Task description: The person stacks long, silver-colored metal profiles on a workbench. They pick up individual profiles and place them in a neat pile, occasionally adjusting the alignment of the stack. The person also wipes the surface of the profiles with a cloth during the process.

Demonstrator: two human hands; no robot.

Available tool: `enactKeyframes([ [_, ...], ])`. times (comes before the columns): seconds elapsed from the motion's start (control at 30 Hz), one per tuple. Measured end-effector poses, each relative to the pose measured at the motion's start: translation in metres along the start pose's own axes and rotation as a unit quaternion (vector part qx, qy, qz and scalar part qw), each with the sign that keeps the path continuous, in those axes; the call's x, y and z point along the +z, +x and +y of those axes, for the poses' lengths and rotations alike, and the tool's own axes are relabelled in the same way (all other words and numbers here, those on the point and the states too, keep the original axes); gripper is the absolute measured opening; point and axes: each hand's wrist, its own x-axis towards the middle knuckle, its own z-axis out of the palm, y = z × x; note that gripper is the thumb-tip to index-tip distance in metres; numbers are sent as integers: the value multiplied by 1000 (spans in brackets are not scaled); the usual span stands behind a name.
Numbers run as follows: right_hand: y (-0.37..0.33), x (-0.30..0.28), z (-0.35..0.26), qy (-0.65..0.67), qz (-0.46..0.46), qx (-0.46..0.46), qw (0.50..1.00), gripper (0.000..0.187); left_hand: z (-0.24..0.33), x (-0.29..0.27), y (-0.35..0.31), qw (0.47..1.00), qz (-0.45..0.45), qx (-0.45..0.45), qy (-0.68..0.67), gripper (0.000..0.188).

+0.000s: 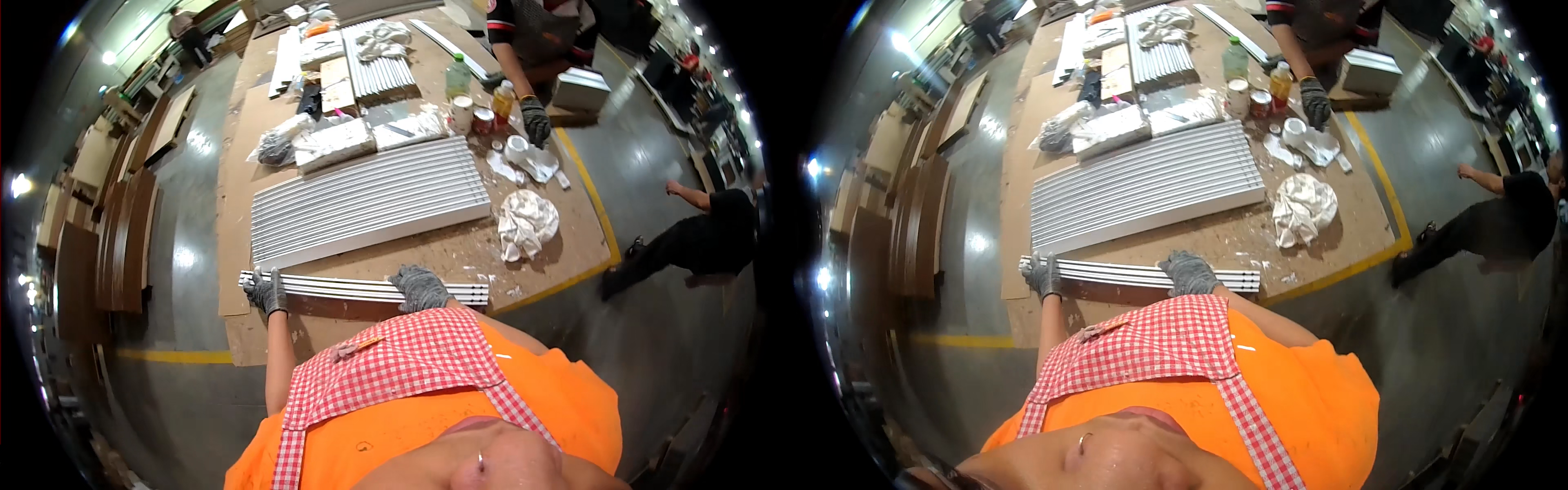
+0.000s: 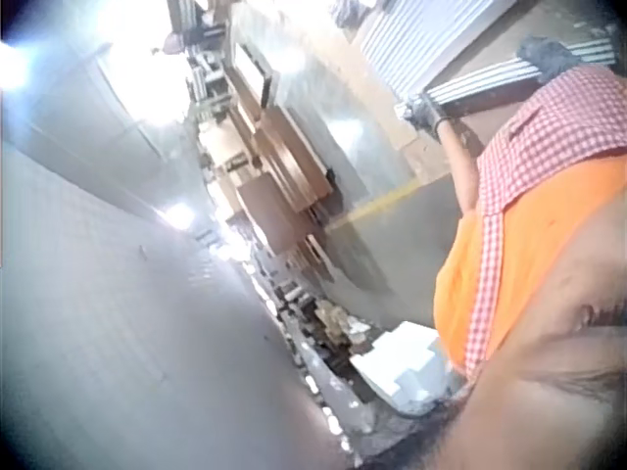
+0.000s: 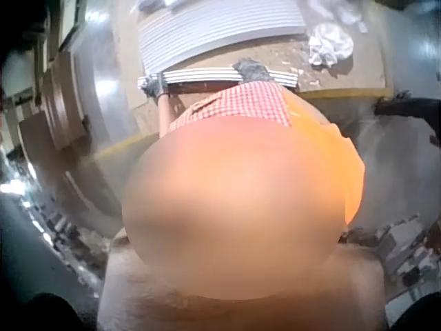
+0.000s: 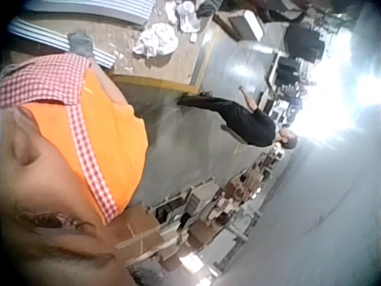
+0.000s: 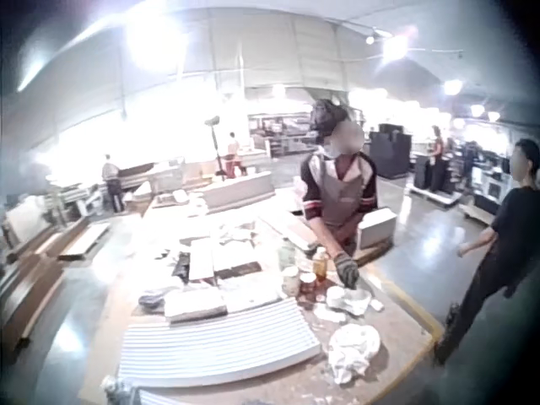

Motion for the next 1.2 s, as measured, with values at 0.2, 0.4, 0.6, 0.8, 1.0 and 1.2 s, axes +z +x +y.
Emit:
enactKeyframes([
  [0.2, 11, -5, -3, -32, -88, 20, 995, 78, -31, -8, 29, 995, 47, -65, -67, 76],
  [0.4, 10, -7, 18, -47, -39, -19, 998, 66, -45, 0, 26, 988, 88, -110, -65, 68],
  [0.6, 11, -54, 33, -129, -8, -45, 991, 62, -35, -11, -12, 984, 74, -158, -21, 60],
  [0.8, 14, -40, 46, -75, 48, -15, 996, 59, -23, 1, -28, 981, 147, -131, -5, 56],
  [1.0, 0, -29, 61, -96, 163, -20, 982, 78, -25, -2, -28, 989, 102, -111, -14, 62],
  [1.2, -63, -41, 118, -94, 233, 190, 949, 103, -64, 4, -9, 983, 13, -24, -184, 58],
])
